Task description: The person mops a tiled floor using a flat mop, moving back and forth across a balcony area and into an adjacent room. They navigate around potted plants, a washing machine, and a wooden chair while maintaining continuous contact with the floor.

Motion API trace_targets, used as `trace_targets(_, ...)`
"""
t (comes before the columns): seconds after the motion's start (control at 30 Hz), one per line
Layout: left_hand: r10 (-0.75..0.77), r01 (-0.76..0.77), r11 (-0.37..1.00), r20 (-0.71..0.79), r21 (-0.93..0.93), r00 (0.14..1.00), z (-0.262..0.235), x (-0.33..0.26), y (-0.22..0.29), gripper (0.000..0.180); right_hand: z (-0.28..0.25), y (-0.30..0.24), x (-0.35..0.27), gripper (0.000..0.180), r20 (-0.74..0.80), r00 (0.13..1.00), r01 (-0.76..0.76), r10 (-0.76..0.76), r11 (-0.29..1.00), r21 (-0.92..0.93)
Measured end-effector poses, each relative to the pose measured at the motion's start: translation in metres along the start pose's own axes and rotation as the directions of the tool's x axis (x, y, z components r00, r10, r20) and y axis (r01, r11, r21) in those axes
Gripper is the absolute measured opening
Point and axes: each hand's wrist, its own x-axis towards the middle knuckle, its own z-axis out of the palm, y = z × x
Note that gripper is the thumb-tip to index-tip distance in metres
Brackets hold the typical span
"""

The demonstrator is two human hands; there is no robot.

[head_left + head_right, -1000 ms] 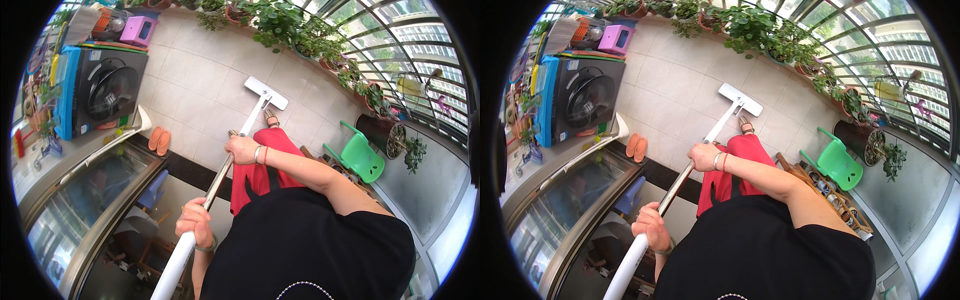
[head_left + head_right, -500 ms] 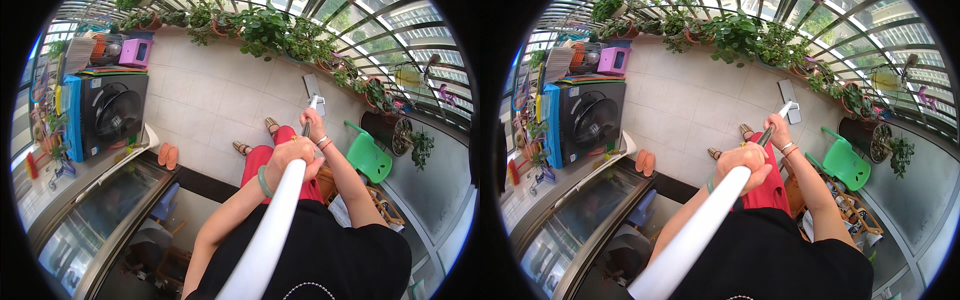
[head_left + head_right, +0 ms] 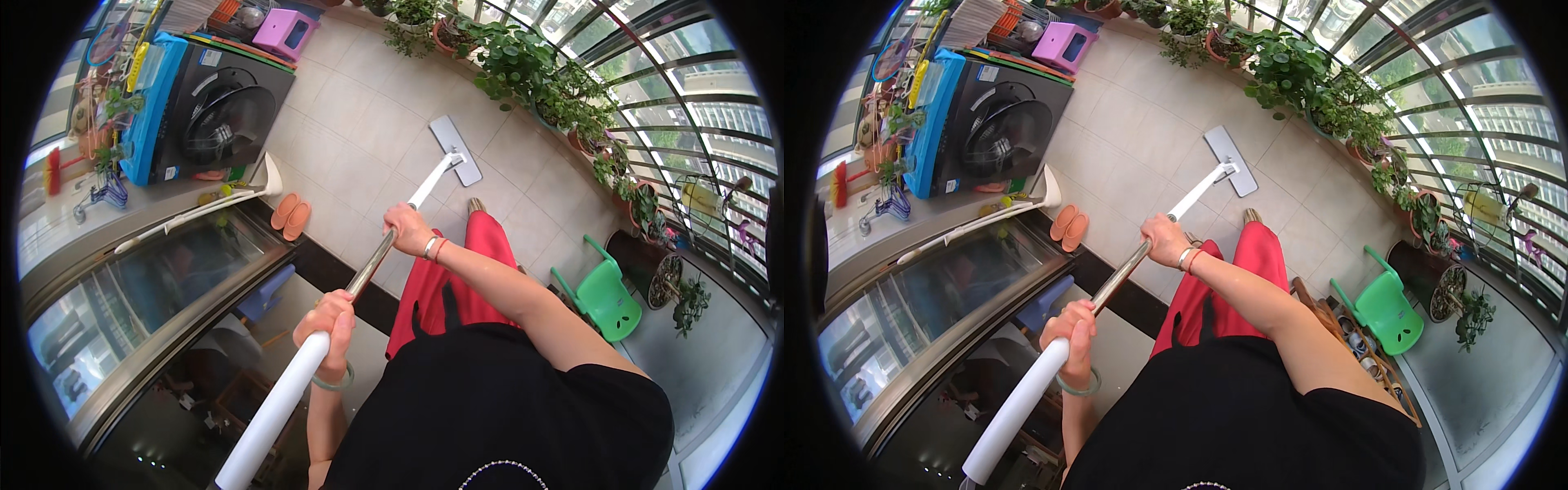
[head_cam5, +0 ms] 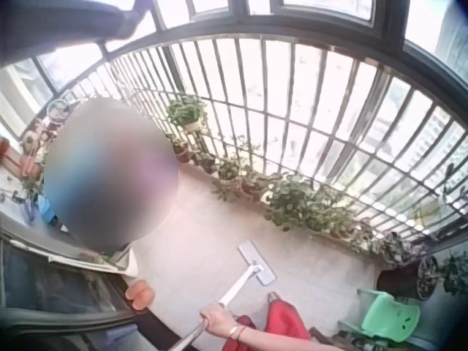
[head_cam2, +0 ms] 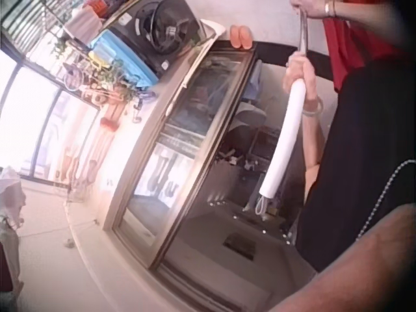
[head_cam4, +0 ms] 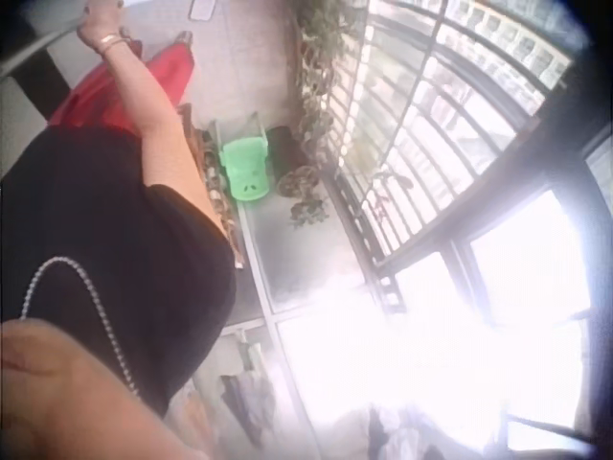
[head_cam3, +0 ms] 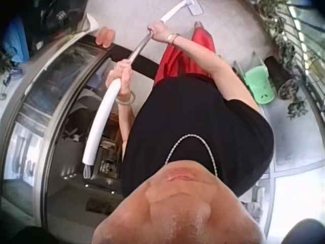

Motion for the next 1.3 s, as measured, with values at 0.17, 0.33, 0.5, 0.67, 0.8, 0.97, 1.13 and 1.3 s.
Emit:
trace_targets(0.17,0.005,0.019,0.986,-0.145,0.164,0.989,-0.045,-0.047,0.023,0.021,0.072,-0.051,0.016,0.009,0.365,0.925,0.098,-0.101,0.995,0.027)
trace_targets(0.33,0.116,-0.096,0.990,-0.221,0.100,0.968,-0.068,-0.053,0.012,0.021,0.084,-0.072,0.036,0.016,0.514,0.854,0.136,-0.086,0.989,-0.060)
trace_targets(0.5,0.234,-0.271,0.957,-0.280,-0.103,0.931,-0.074,-0.031,-0.012,0.022,0.047,-0.078,0.048,0.014,0.434,0.900,0.070,0.033,0.973,-0.219)
trace_targets(0.67,0.178,-0.231,0.938,-0.210,-0.260,0.961,-0.047,0.004,-0.044,0.023,-0.010,-0.020,0.068,0.010,0.278,0.959,0.139,-0.064,0.955,-0.261)
trace_targets(0.8,0.163,-0.172,0.945,-0.057,-0.278,0.985,-0.004,0.051,-0.087,0.026,-0.051,0.050,0.077,0.019,-0.013,0.997,0.076,-0.081,0.970,-0.229)
trace_targets(0.97,0.151,-0.145,0.949,0.001,-0.280,0.989,0.009,0.120,-0.099,0.026,-0.067,0.076,0.114,0.016,-0.311,0.950,-0.021,-0.027,0.988,-0.150)
trace_targets(1.13,-0.061,0.019,0.962,-0.145,-0.271,0.988,-0.054,0.226,-0.095,0.021,-0.058,0.054,0.223,0.014,-0.204,0.978,0.002,-0.032,0.989,-0.145)
trace_targets(1.3,-0.078,0.008,0.970,-0.281,-0.241,0.956,-0.087,0.271,-0.095,0.022,-0.047,0.030,0.303,0.009,-0.105,0.994,0.016,-0.030,0.991,-0.131)
